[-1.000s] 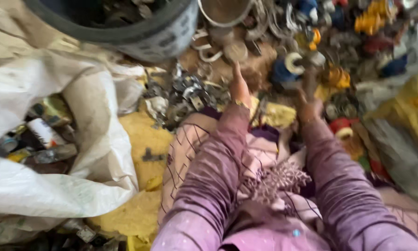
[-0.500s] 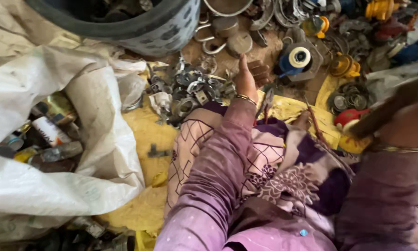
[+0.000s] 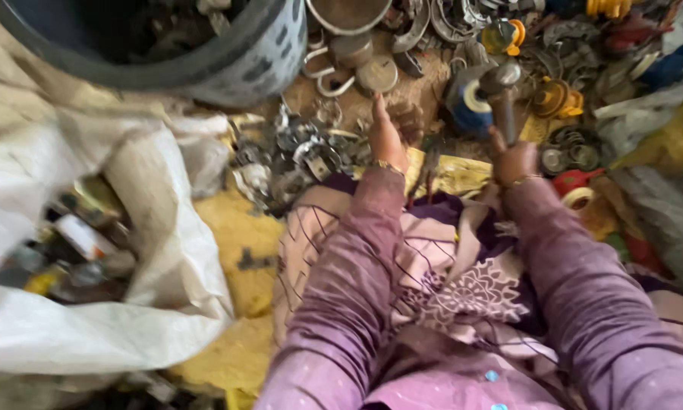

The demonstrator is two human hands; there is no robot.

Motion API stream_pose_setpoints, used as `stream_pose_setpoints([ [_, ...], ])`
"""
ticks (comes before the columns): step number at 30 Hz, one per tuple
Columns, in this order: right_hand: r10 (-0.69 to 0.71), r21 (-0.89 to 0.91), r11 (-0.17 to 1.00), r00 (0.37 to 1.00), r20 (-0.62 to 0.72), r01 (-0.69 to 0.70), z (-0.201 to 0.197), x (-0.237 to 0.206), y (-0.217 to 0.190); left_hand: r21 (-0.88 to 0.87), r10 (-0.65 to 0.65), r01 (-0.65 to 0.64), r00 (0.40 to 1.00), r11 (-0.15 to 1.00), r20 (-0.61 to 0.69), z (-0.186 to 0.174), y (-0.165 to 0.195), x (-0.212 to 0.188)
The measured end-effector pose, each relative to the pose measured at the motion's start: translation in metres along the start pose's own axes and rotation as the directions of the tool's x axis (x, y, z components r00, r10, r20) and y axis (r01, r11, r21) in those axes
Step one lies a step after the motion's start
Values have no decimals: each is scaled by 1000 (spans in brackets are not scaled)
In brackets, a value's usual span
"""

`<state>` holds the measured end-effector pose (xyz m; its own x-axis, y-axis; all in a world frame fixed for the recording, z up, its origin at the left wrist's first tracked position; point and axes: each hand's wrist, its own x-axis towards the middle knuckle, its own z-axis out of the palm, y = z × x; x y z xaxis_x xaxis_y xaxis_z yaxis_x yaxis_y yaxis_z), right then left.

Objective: The person sits on the floor and uses a hammer to strike and adjust small metal parts, likely components of a lock or latch. They repeatedly pick up parts, tap them, and place them back down among other metal pieces.

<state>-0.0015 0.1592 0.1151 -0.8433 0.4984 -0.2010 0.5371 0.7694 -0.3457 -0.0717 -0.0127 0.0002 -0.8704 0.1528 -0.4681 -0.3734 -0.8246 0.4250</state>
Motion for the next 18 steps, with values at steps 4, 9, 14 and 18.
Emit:
stream_pose_setpoints([
  [4,63,452,889,998,26,-68,7,-10,34,1,34,-34,999,999,14,-4,-3,-9],
  [9,-116,197,963,942,-315,185,4,-16,73,105,-36,35,999,994,13,-4,-7,-1],
  [14,-304,352,734,745,-594,580,-71,5,113,77,-38,35,999,996,32,-6,-5,5],
  [18,-435,294,642,651,-622,709,-112,22,124,86,-37,34,998,996,42,-5,-4,4],
])
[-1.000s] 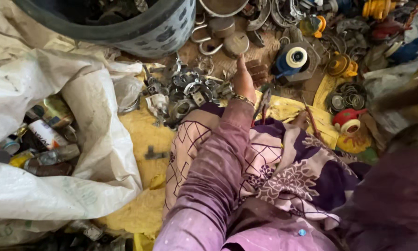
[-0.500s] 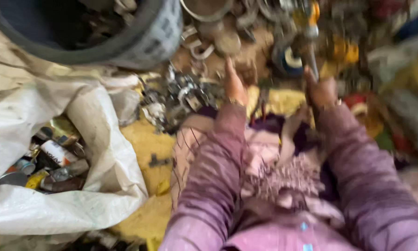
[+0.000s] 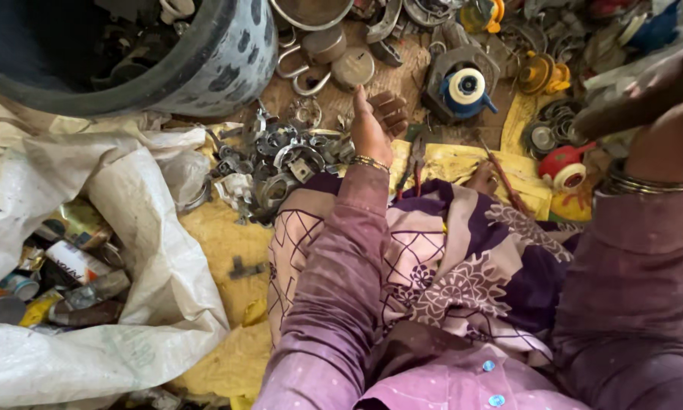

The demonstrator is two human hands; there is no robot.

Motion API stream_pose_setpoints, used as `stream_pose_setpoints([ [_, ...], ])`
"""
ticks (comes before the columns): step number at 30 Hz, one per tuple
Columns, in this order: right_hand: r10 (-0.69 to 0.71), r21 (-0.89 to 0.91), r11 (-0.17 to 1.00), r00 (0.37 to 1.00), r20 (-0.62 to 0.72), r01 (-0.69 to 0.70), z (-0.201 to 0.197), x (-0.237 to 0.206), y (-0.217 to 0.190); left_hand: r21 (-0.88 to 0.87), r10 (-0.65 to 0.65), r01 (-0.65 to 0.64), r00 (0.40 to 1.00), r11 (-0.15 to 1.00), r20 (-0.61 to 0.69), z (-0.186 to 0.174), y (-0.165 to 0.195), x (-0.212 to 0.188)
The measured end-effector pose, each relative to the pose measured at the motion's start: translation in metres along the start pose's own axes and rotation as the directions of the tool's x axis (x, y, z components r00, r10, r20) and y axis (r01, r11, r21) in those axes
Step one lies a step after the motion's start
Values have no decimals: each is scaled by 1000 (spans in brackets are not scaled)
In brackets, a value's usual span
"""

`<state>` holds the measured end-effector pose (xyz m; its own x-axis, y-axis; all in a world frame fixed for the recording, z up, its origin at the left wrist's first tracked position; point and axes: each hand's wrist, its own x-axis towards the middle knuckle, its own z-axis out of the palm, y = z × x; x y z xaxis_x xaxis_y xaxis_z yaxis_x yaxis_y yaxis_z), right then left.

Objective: The person sits on the floor and uses a hammer to strike and adjust small metal parts, likely components of a lock or latch. They repeatedly pick up parts, tap them, and place them back down among other metal pieces.

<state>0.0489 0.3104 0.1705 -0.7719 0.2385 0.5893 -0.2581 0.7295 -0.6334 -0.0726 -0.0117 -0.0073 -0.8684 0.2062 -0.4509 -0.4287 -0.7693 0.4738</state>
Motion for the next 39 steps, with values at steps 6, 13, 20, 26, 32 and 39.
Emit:
stream_pose_setpoints([
  [6,392,-493,802,920,11,-336,111,-50,-29,-31,19,-20,1000,999,-22,4,-2,1],
  [13,784,-568,594,567,252,-570,135,-56,-50,-19,23,-24,999,1000,-40,1,-2,0],
  [20,398,-209,898,917,13,-386,81,-68,-19,-8,-5,5,999,1000,-36,4,-2,-6],
  [26,132,-144,980,991,-28,-135,-6,0,2,-36,-13,14,1000,999,14,7,2,-7],
  [32,385,-490,803,923,-10,-340,96,-27,-36,-62,13,-10,999,998,50,6,-5,3],
  [39,693,-465,696,681,237,-546,143,-59,-42,-156,116,-112,993,981,15,3,-8,3],
])
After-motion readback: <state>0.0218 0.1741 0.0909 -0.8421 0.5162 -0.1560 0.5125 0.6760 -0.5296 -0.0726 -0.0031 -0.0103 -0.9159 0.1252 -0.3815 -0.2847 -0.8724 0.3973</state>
